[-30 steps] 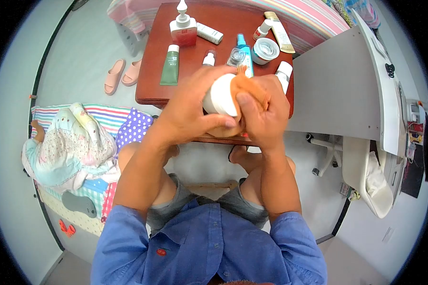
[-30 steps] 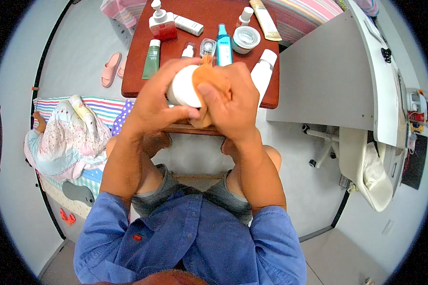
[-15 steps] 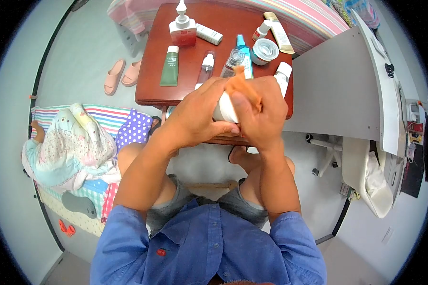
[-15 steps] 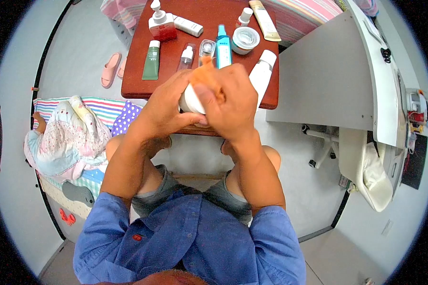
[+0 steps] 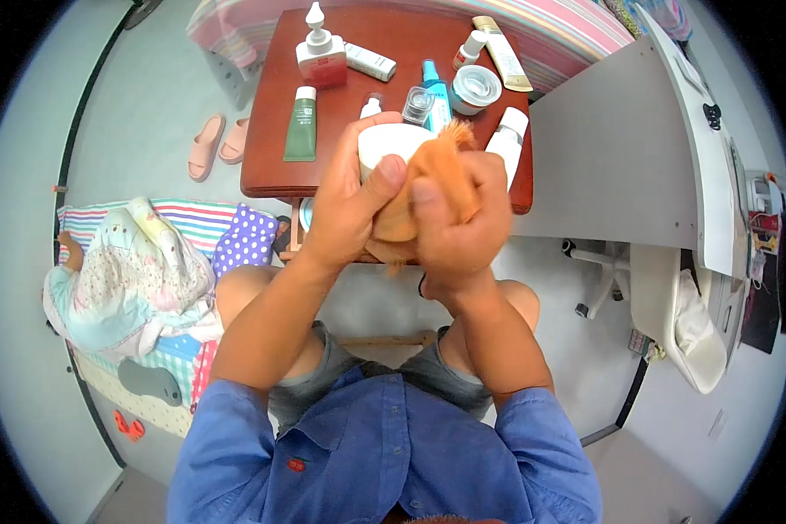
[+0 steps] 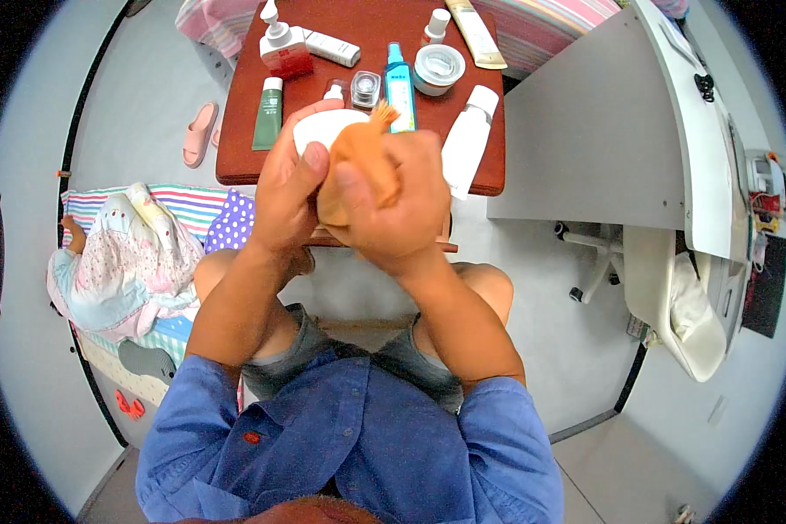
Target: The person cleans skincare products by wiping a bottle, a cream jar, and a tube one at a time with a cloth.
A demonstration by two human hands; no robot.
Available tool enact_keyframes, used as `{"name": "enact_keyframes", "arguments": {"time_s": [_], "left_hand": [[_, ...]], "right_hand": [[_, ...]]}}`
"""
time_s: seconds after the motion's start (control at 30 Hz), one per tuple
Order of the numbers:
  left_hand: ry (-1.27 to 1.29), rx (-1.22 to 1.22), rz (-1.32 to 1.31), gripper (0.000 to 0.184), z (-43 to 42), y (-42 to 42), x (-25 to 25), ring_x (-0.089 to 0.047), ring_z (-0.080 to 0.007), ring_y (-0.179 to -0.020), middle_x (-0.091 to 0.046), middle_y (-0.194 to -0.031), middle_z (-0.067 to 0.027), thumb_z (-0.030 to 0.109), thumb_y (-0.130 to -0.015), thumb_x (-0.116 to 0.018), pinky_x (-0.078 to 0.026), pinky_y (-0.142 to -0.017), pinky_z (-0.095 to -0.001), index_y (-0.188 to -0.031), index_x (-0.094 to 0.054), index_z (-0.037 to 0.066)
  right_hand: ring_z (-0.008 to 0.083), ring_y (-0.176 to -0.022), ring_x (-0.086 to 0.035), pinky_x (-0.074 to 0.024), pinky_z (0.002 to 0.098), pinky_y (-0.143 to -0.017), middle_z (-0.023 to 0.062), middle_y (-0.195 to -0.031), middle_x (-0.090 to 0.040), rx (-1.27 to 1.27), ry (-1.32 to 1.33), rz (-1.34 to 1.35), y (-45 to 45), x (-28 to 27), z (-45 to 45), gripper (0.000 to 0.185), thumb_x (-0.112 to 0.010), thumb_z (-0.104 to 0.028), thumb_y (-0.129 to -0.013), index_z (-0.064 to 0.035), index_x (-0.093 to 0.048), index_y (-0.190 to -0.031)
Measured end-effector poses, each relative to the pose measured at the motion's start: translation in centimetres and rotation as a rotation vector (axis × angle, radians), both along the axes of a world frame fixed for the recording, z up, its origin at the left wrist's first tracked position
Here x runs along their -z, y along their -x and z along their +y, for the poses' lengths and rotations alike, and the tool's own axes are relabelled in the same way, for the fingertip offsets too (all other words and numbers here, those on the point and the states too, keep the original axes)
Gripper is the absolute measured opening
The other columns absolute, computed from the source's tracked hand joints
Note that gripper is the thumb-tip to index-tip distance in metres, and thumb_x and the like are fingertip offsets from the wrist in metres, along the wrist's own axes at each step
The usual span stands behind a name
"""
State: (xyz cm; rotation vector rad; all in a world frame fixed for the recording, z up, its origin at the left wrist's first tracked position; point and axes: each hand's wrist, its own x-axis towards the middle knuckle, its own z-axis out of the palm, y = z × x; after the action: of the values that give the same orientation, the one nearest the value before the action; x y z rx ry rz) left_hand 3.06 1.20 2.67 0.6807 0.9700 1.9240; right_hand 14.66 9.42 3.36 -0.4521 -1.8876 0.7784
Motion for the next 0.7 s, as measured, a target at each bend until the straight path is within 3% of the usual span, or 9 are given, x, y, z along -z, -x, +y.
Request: {"name": "enact_keyframes", "arguments": {"time_s": [0.13,0.2,0.23,0.3,0.33,0.43,0.5,0.6,0.7], "left_hand": [[0.051,-0.043,0.004,0.068,0.1,-0.4,0.3,-0.059,-0.0211,-0.118,-0.059,-0.13,-0.0142,0.043,-0.1,-0.063,-0.048,-0.102,-0.0347,-0.144,-0.039,-0.002],[0.03,0.018,-0.061,0.066,-0.2,-0.8,-0.2,-0.057,-0.021,-0.121,-0.058,-0.131,-0.0139,0.044,-0.102,-0.059,-0.047,-0.104,-0.0362,-0.144,-0.04,-0.003],[0.028,0.018,-0.062,0.066,-0.3,-0.9,-0.2,-0.057,-0.021,-0.121,-0.058,-0.131,-0.0139,0.044,-0.102,-0.059,-0.047,-0.104,-0.0362,-0.144,-0.04,-0.003],[-0.069,0.113,-0.297,0.056,-0.4,-0.8,-0.1,-0.057,-0.0171,-0.117,-0.059,-0.127,-0.011,0.036,-0.103,-0.06,-0.047,-0.103,-0.0332,-0.142,-0.043,-0.001],[-0.071,0.108,-0.295,0.056,-0.4,-0.6,0.0,-0.057,-0.0171,-0.117,-0.059,-0.127,-0.011,0.036,-0.103,-0.06,-0.047,-0.103,-0.0332,-0.142,-0.043,-0.001],[-0.099,0.092,-0.389,0.058,-0.4,-0.1,0.1,-0.057,-0.0188,-0.12,-0.059,-0.129,-0.0122,0.038,-0.103,-0.059,-0.046,-0.105,-0.0345,-0.143,-0.043,-0.001],[-0.131,0.106,-0.308,0.063,-0.5,0.1,-0.3,-0.057,-0.0191,-0.121,-0.058,-0.131,-0.0128,0.04,-0.102,-0.06,-0.046,-0.105,-0.0342,-0.144,-0.042,-0.003],[-0.152,0.141,-0.265,0.066,-0.6,-0.4,-0.3,-0.056,-0.0198,-0.122,-0.057,-0.133,-0.0131,0.04,-0.102,-0.061,-0.045,-0.106,-0.0345,-0.146,-0.04,-0.005],[-0.111,0.123,-0.269,0.073,-0.3,-0.3,-0.2,-0.055,-0.0213,-0.126,-0.055,-0.136,-0.0143,0.044,-0.099,-0.063,-0.043,-0.109,-0.0358,-0.147,-0.039,-0.006]], "right_hand": [[0.0248,-0.084,-0.062,-0.0505,0.0366,-0.074,0.0122,-0.094,-0.061,0.012,-0.189,-0.014,0.6,0.1,0.1,0.025,-0.075,-0.017,-0.089,-0.001,-0.062,-0.103],[0.0265,-0.084,-0.061,-0.05,0.0372,-0.073,0.013,-0.095,-0.061,0.01,0.399,0.14,1.0,0.0,0.9,0.024,-0.075,-0.016,-0.089,-0.0018,-0.063,-0.103],[0.0265,-0.084,-0.061,-0.05,0.0372,-0.073,0.013,-0.095,-0.061,0.009,0.397,0.138,0.8,0.0,1.2,0.024,-0.075,-0.016,-0.089,-0.0018,-0.063,-0.103],[0.0163,-0.092,-0.06,-0.0493,0.0307,-0.084,0.0074,-0.097,-0.062,-0.018,0.256,0.081,0.5,0.2,1.6,0.024,-0.069,-0.013,-0.094,0.0027,-0.063,-0.11],[0.0266,-0.086,-0.061,-0.0503,0.0357,-0.075,0.0133,-0.095,-0.061,0.005,0.083,0.055,0.6,0.3,1.1,0.025,-0.076,-0.016,-0.089,-0.0017,-0.065,-0.107],[0.0279,-0.087,-0.061,-0.0499,0.0357,-0.078,0.0133,-0.098,-0.061,-0.043,-0.208,0.006,0.4,-0.6,0.0,0.026,-0.076,-0.016,-0.088,-0.0006,-0.065,-0.106],[0.0277,-0.09,-0.061,-0.0493,0.0359,-0.082,0.0138,-0.1,-0.061,-0.058,-0.188,0.014,0.3,-0.5,0.6,0.027,-0.075,-0.017,-0.089,-0.0001,-0.066,-0.107],[0.0168,-0.104,-0.06,-0.0483,0.0312,-0.093,0.0098,-0.112,-0.064,-0.042,0.315,0.081,0.4,0.0,1.8,0.028,-0.06,-0.021,-0.102,0.0027,-0.064,-0.117],[0.0156,-0.105,-0.059,-0.0472,0.0307,-0.094,0.0094,-0.114,-0.063,-0.088,0.365,0.12,0.6,1.1,1.5,0.035,-0.059,-0.026,-0.103,0.0036,-0.059,-0.122]]}}
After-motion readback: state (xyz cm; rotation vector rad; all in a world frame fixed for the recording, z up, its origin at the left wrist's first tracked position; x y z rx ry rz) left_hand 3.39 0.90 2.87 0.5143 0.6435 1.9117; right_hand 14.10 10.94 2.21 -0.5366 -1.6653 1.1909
